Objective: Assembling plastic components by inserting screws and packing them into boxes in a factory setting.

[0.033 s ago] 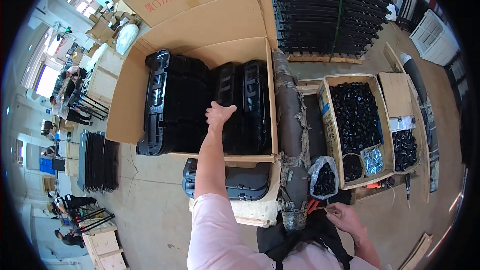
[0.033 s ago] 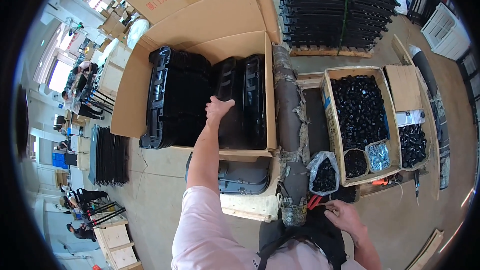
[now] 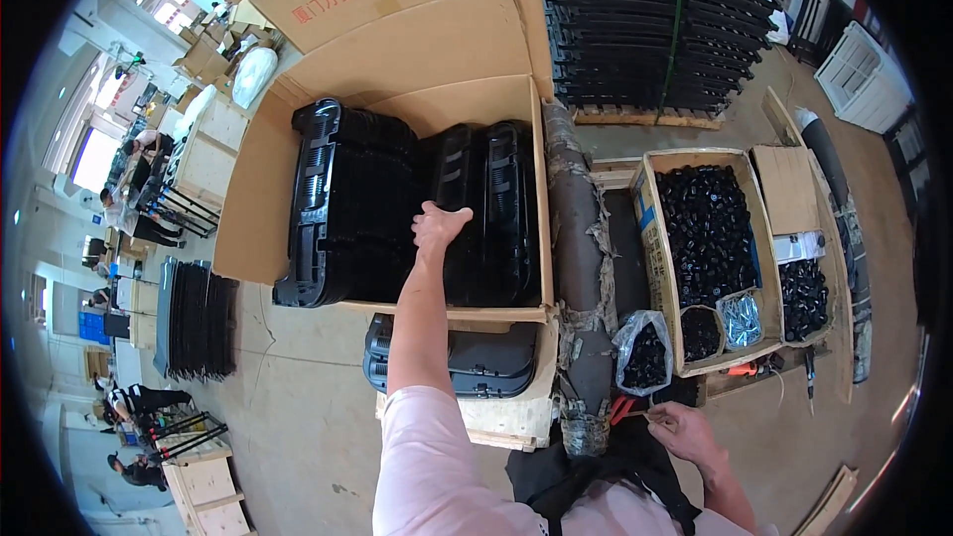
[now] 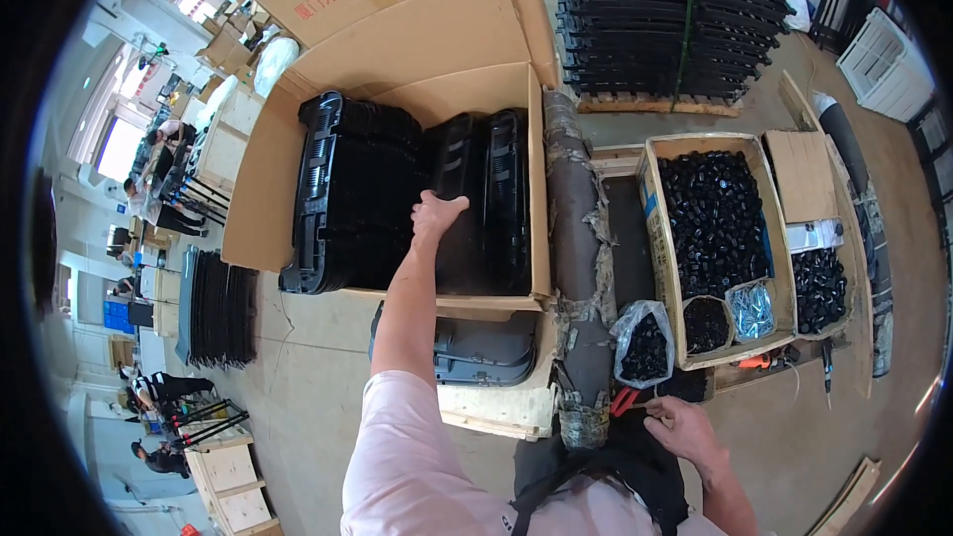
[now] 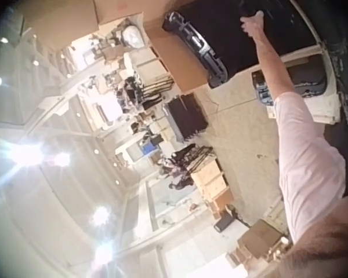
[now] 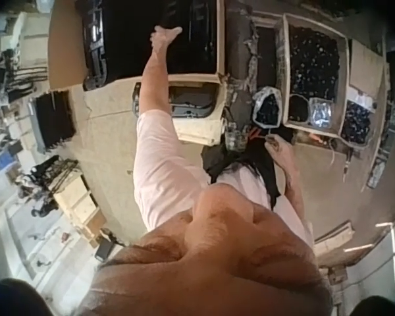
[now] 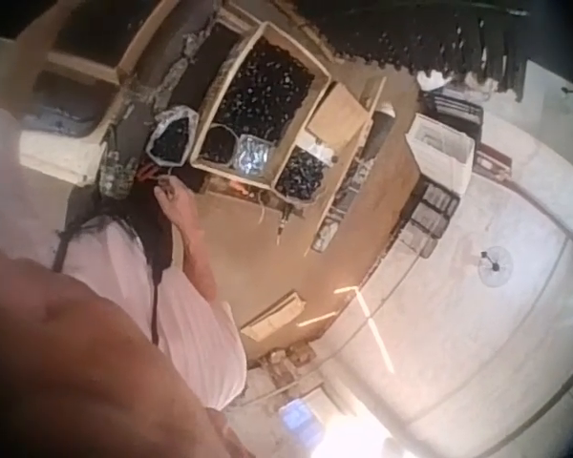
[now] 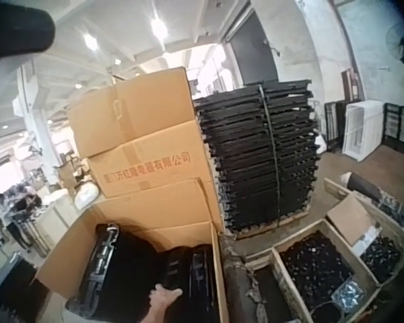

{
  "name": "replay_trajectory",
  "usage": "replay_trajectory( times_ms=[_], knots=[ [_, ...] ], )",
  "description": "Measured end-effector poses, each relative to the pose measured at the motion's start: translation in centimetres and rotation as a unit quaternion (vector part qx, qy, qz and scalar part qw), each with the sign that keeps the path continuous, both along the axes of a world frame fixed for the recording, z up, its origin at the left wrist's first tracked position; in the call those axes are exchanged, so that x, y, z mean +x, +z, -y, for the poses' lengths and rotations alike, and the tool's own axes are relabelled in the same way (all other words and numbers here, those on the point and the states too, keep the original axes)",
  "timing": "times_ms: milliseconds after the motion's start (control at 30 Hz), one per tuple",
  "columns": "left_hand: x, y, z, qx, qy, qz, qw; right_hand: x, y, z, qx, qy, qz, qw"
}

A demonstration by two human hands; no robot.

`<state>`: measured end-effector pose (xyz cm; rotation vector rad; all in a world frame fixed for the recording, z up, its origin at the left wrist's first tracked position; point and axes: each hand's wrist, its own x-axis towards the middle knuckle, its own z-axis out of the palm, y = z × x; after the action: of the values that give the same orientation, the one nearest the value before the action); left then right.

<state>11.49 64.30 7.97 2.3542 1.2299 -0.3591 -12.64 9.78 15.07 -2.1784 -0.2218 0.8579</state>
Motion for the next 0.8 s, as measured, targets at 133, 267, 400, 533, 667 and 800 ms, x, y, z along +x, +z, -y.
replay_trajectory(
  times_ms=[133, 267, 400, 533, 667, 800],
  knots=[
    [-2.3, 1.1, -1.1, -0.089, 0.029, 0.087, 0.992, -0.6, 0.0, 0.0, 0.01, 0.008, 0.013, 1.0],
    [-4.5, 3.7, 0.3, -0.297, 0.044, 0.335, 0.893, -1.3, 1.6, 0.3, 0.019, -0.011, 0.01, 1.0],
    [-8.3, 11.2, 5.8, -0.465, 0.002, 0.393, 0.793, 0.3, 2.9, 0.9, 0.07, -0.063, 0.042, 0.995],
    [-14.9, 17.0, 16.6, -0.609, -0.075, 0.455, 0.645, 4.2, 5.7, -0.4, 0.24, -0.111, 0.096, 0.96],
    [-20.1, 14.7, 27.4, -0.659, -0.135, 0.383, 0.633, 6.7, 11.0, -3.3, 0.35, -0.134, 0.099, 0.922],
    [-24.5, 10.8, 37.1, -0.682, -0.195, 0.374, 0.597, 6.5, 10.9, -1.2, 0.385, -0.175, 0.065, 0.904]
  ],
)
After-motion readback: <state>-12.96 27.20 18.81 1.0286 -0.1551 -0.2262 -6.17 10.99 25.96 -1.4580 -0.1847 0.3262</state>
